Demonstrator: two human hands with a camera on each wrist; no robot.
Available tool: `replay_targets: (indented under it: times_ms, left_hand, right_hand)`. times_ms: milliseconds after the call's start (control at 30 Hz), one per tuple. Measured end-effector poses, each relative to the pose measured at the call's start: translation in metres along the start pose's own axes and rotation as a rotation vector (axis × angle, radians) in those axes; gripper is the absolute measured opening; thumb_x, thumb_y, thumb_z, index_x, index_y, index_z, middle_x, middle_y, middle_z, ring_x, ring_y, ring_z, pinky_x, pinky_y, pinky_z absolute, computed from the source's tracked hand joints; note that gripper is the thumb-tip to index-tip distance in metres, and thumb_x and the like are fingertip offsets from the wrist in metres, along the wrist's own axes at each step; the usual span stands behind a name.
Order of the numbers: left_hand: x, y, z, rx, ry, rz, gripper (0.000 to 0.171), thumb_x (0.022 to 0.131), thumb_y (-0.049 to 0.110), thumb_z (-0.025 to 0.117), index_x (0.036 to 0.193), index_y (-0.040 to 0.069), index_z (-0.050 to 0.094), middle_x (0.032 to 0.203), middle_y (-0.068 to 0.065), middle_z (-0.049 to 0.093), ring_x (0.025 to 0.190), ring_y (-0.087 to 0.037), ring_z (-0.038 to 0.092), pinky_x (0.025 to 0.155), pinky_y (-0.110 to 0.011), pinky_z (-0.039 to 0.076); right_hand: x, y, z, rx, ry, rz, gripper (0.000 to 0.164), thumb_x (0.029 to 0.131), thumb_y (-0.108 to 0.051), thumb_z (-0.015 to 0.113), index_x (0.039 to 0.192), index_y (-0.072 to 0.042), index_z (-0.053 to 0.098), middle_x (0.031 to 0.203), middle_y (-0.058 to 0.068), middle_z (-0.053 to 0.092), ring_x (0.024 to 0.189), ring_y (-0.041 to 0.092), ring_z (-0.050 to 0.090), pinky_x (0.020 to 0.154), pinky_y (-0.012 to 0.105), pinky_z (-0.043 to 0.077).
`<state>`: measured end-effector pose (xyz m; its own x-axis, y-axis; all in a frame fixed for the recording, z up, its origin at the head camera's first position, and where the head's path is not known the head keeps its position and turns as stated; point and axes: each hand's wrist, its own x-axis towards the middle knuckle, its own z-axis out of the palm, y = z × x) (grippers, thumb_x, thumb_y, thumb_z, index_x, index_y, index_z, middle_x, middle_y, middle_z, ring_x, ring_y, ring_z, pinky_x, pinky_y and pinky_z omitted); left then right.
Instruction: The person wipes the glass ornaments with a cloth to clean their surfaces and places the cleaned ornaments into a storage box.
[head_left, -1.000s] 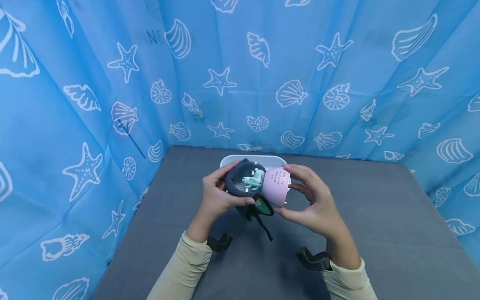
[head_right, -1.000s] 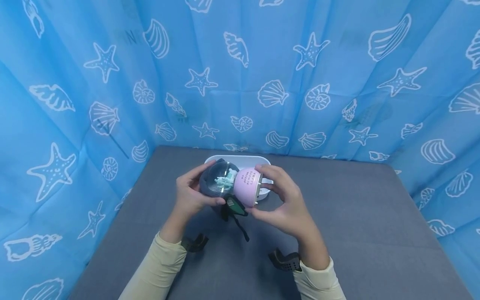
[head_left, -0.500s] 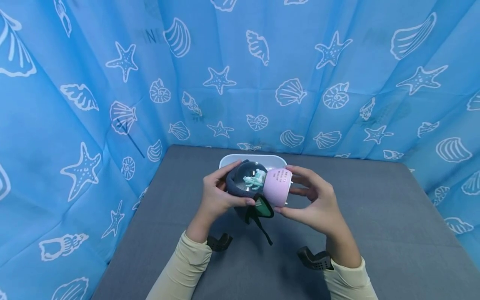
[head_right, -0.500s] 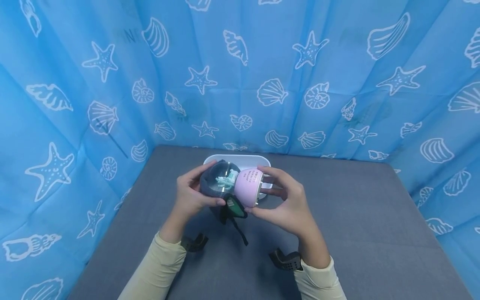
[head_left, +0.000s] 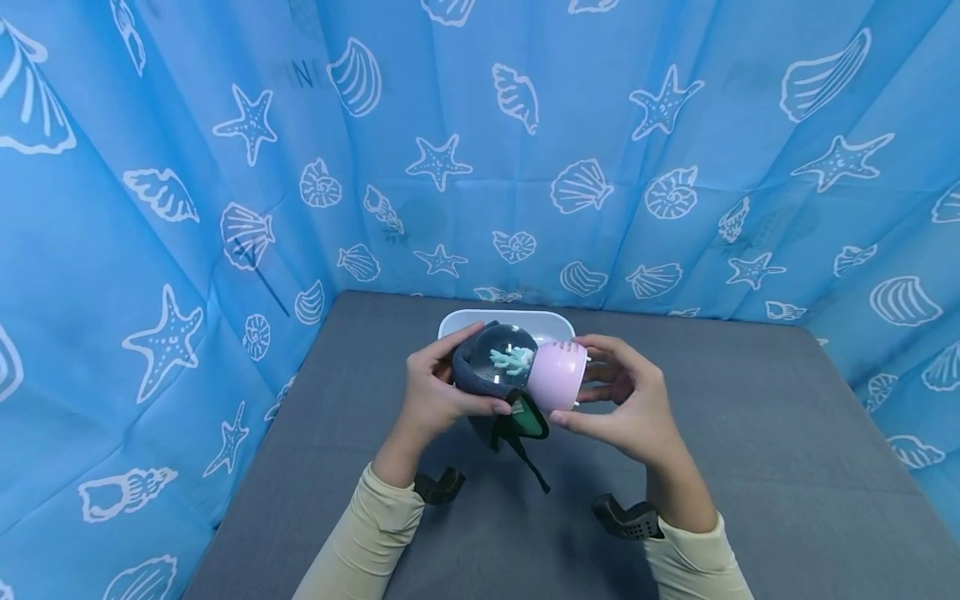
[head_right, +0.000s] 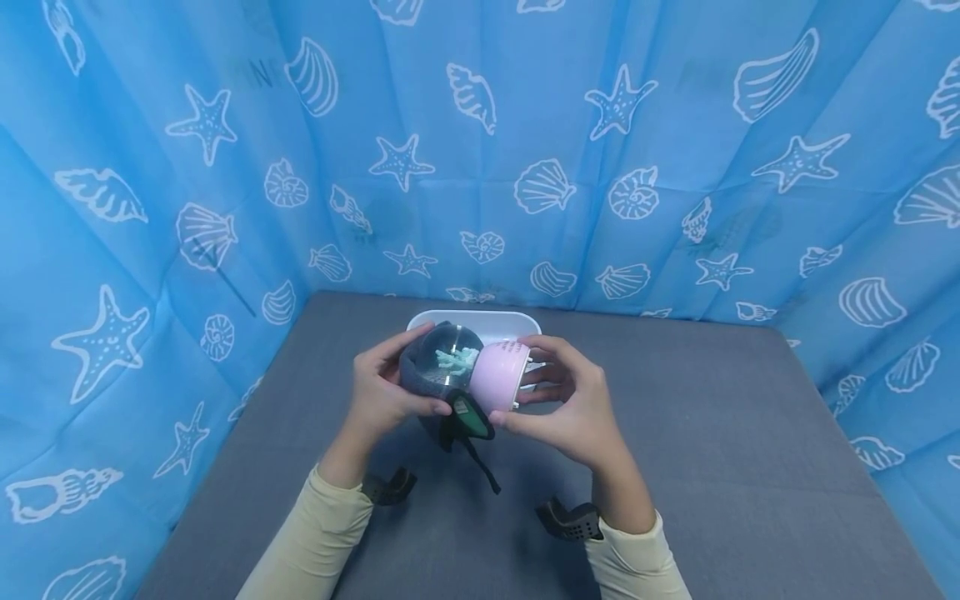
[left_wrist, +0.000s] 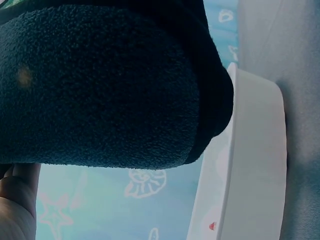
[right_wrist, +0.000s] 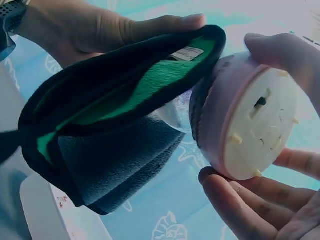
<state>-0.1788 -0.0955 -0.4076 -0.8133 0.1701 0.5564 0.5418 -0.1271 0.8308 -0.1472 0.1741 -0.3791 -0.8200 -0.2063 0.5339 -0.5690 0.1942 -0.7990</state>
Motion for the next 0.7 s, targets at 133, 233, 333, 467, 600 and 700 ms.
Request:
replay_targets:
  times_ms: [133,233,333,467,600,700]
  left_hand:
    - [-0.0004,0.0016,0.0005,0.022,0.005,0.013,0.104,0.063,0.051,0.098,0.146,-0.001,0.062,0.136,-0.024,0.069,0.121,-0.018,0.072,0.099,-0.033,0.062]
    - [-0.0001,0.0022,0.0009,0.029,0.008,0.029,0.101,0.064,0.051,0.098,0.145,0.002,0.063,0.135,-0.023,0.07,0.12,-0.02,0.072,0.099,-0.034,0.062]
    - [-0.0002,0.0019,0.0011,0.037,0.012,0.037,0.099,0.064,0.052,0.098,0.145,0.007,0.065,0.134,-0.022,0.07,0.12,-0.021,0.073,0.099,-0.035,0.062]
    - [-0.0007,0.0013,0.0013,0.046,0.011,0.036,0.099,0.063,0.052,0.098,0.145,0.008,0.065,0.135,-0.022,0.07,0.12,-0.022,0.073,0.098,-0.035,0.062]
    - [-0.0006,0.0009,0.0022,0.047,0.003,0.044,0.099,0.064,0.053,0.097,0.145,0.007,0.065,0.135,-0.023,0.07,0.12,-0.022,0.073,0.098,-0.035,0.063]
    - [-0.0009,0.0007,0.0032,0.047,0.004,0.045,0.099,0.064,0.053,0.097,0.145,0.007,0.065,0.134,-0.024,0.07,0.119,-0.023,0.074,0.097,-0.035,0.063]
  right_hand:
    - [0.001,0.0033,0.0034,0.074,0.02,0.006,0.07,0.067,0.016,0.086,0.132,0.006,0.064,0.117,-0.004,0.074,0.085,0.011,0.078,0.071,0.028,0.066]
    - [0.0019,0.0057,0.0064,0.18,0.023,-0.003,0.061,0.071,0.017,0.081,0.129,0.013,0.062,0.114,-0.002,0.075,0.085,0.011,0.079,0.072,0.028,0.066]
    - [0.0028,0.0076,0.0087,0.26,0.021,-0.006,0.054,0.076,0.017,0.075,0.128,0.015,0.062,0.112,0.0,0.075,0.087,0.012,0.08,0.072,0.029,0.066]
    - [0.0037,0.0071,0.0103,0.265,0.033,0.041,0.042,0.082,0.012,0.071,0.124,0.007,0.068,0.107,0.002,0.075,0.081,0.011,0.077,0.064,0.025,0.065]
    - [0.0042,0.0056,0.0079,0.229,0.017,0.149,0.027,0.091,0.003,0.064,0.117,0.002,0.072,0.097,0.002,0.073,0.072,0.012,0.069,0.053,0.026,0.061]
    - [0.0044,0.0047,0.0058,0.197,-0.007,0.215,0.024,0.098,-0.004,0.057,0.114,0.007,0.07,0.091,0.001,0.071,0.067,0.012,0.065,0.051,0.025,0.059]
